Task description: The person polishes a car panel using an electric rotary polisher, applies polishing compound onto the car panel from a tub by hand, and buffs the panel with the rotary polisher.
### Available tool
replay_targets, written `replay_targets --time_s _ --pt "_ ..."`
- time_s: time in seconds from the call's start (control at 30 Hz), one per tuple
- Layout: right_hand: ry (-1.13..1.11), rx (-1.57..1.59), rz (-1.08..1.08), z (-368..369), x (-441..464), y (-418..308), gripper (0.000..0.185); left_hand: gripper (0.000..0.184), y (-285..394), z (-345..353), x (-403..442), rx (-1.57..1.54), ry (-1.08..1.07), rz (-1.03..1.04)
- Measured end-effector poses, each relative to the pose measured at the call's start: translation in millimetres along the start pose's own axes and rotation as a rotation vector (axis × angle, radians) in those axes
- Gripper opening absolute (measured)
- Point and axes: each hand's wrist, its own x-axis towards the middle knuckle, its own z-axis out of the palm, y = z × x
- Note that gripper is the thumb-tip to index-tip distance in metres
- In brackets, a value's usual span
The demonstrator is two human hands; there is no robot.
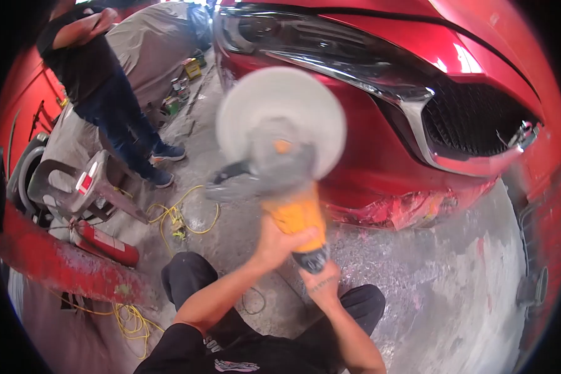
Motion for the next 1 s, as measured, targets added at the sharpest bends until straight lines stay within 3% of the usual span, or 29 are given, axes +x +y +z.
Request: replay_targets --time_s 0.2,0.27,0.33,0.47,0.57,0.67,0.73,0.8,0.83,1.0 --pt "-0.057 -0.085 -0.112 25.4 62.3 4.5 0.042 0.04 1.8 -37.1 25.4 0.04 0.122 0.083" --pt "-0.038 -0.039 -0.135 20.7 58.7 17.2 0.041 0.032 -3.2 -26.2 23.2 0.06 0.142 0.094" --pt "-0.035 0.0 -0.165 11.8 48.1 35.6 0.041 0.039 -21.6 -12.8 12.7 0.075 0.055 0.044" --pt "0.114 0.061 0.06 -8.0 1.8 73.9 0.028 0.041 -46.2 24.1 -3.8 0.213 -0.185 -0.128" --pt "0.22 0.125 -0.011 -4.5 -9.4 102.6 0.026 0.038 -49.6 45.1 -3.8 0.313 -0.265 -0.175" --pt "0.193 0.092 -0.009 6.1 -6.7 117.9 0.026 0.041 -54.8 36.2 -4.9 0.316 -0.213 -0.102" --pt "0.212 0.126 -0.014 19.8 1.1 95.7 0.024 0.039 -52.8 13.3 -3.1 0.355 -0.218 -0.024" --pt "0.095 0.125 0.017 29.9 14.2 84.6 0.018 0.044 -46.9 -3.9 -1.7 0.109 -0.043 -0.08" --pt "0.066 0.169 0.034 36.2 20.5 62.8 0.015 0.05 -42.0 -16.0 1.8 0.139 -0.02 -0.092" --pt "0.074 0.116 -0.067 71.0 21.9 29.6 0.014 0.061 -13.2 -53.7 8.0 0.155 -0.024 -0.011"
